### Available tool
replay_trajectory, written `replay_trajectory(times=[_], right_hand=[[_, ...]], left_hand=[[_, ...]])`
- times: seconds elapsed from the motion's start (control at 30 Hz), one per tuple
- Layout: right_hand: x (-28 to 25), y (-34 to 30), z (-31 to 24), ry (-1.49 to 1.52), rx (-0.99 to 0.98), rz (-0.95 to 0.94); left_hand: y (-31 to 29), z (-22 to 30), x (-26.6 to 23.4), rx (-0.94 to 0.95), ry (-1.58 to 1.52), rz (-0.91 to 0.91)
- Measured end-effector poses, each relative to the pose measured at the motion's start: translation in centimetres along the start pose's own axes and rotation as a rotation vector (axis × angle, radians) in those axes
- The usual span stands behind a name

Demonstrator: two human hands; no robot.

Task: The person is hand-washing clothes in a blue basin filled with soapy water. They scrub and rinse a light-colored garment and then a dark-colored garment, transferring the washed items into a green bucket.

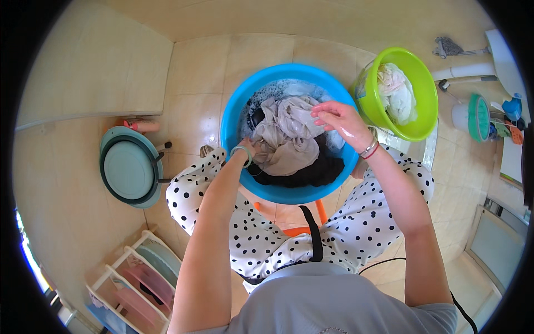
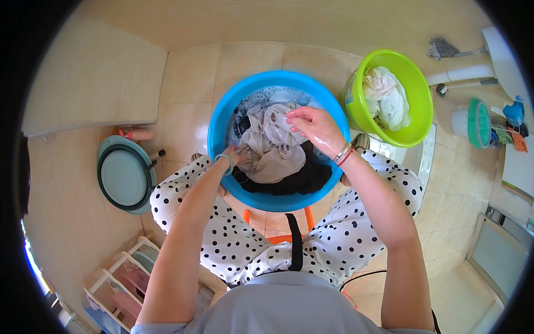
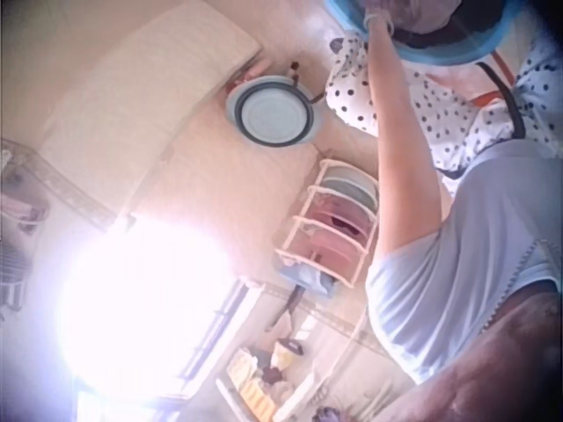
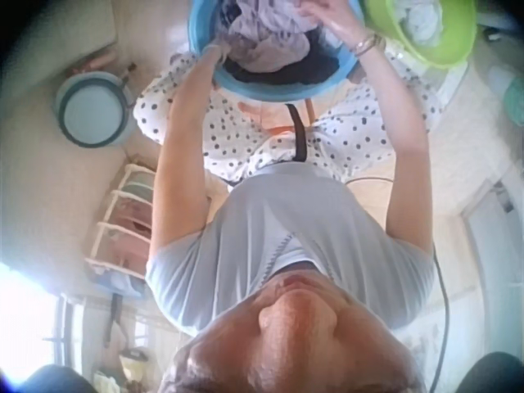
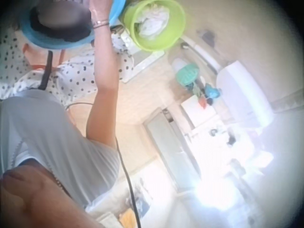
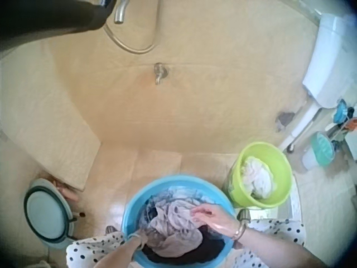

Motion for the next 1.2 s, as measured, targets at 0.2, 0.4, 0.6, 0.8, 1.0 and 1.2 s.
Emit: replay_trajectory(times=[0.2, 0.4, 0.6, 0.8, 1.0, 1.2], right_hand=[[-1.0, -0.2, 0.5, 0.000, 0.038, 0.016], [0.7, -0.2, 0.5, 0.021, 0.035, -0.067], [0.2, -0.2, 1.2, -0.160, -0.187, -0.072], [2.4, -0.7, 1.0, -0.306, -0.325, -0.223], [2.3, -1.2, -1.4, -0.611, -0.481, -0.094], [2.1, -2.7, -2.0, -0.680, -0.635, 0.041]], left_hand=[[-2.7, 2.4, -1.2, 0.040, 0.178, 0.125], [-2.5, 3.1, -0.8, 0.107, 0.090, 0.249], [-12.2, 11.3, -5.9, 0.740, 0.031, 0.518], [-19.9, 15.0, -9.7, 0.985, -0.323, 0.235], [-20.6, 14.8, -11.8, 0.930, -0.457, 0.093], [-20.0, 14.3, -11.5, 0.838, -0.233, 0.220]])
Point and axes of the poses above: each hand's wrist, its own y-axis towards the middle knuckle, its own x-axis out of the palm, z = x × y, the point moved 4 cm from there along y, towards the middle knuckle, and after that the axes turned 5 degrees about y, right-handed, at the moved point
